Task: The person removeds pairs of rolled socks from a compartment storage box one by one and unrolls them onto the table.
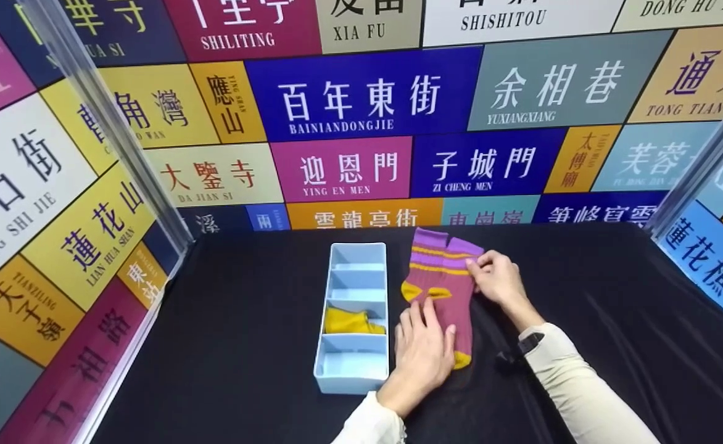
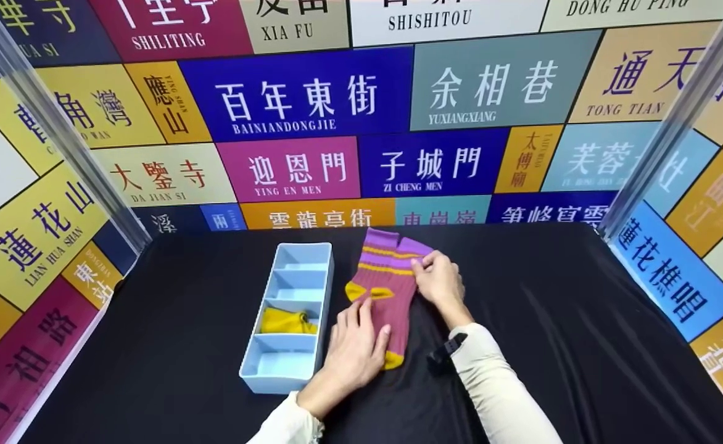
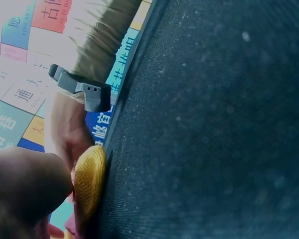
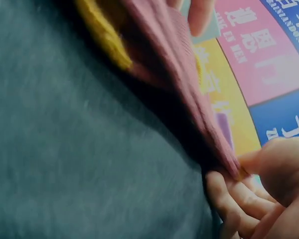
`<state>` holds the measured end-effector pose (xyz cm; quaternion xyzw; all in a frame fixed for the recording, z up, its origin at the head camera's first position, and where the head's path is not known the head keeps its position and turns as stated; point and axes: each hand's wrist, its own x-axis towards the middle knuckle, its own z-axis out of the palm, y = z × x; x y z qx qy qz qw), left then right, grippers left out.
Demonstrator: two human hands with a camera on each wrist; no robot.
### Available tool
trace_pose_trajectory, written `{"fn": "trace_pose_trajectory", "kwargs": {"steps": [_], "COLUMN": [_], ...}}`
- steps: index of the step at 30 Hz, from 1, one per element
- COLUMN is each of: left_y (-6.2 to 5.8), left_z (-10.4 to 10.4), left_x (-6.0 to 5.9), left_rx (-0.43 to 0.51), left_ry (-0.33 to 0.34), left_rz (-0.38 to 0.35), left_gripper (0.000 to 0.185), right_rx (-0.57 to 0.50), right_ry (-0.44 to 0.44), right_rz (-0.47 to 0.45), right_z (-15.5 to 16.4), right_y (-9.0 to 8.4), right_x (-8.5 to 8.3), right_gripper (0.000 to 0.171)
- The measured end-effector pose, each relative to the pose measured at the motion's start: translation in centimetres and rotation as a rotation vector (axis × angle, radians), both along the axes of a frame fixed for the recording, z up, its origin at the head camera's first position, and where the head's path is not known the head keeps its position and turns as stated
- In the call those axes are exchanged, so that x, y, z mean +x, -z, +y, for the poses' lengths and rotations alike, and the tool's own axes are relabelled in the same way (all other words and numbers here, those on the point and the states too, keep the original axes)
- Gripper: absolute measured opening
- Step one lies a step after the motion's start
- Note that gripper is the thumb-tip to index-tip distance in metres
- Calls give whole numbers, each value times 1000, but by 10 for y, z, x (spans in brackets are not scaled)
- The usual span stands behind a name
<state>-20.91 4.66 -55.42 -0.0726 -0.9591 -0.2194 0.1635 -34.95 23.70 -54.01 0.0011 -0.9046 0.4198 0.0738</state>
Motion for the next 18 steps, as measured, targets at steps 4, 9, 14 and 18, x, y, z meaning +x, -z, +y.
{"fn": "trace_pose_trajectory", "kwargs": {"steps": [4,9,14,18], "left_y": [4,4,4,4], "left_z": [1,-2,-4,-3], "left_x": [1,3,2,3], "left_rx": [-49,-145,-158,-159], "left_ry": [-24,-35,-18,-19], "left_rz": [110,109,58,74], "left_gripper": [51,50,56,57], "right_rx": [-23,-17,-52,-64], "right_ry": [-77,-261,-343,-289], "right_rz": [-69,-180,-167,-107], "right_z": [5,1,0,11], "right_y": [-1,-4,-6,-5], "right_x": [11,39,60,64], "right_gripper": [44,81,85,67]}}
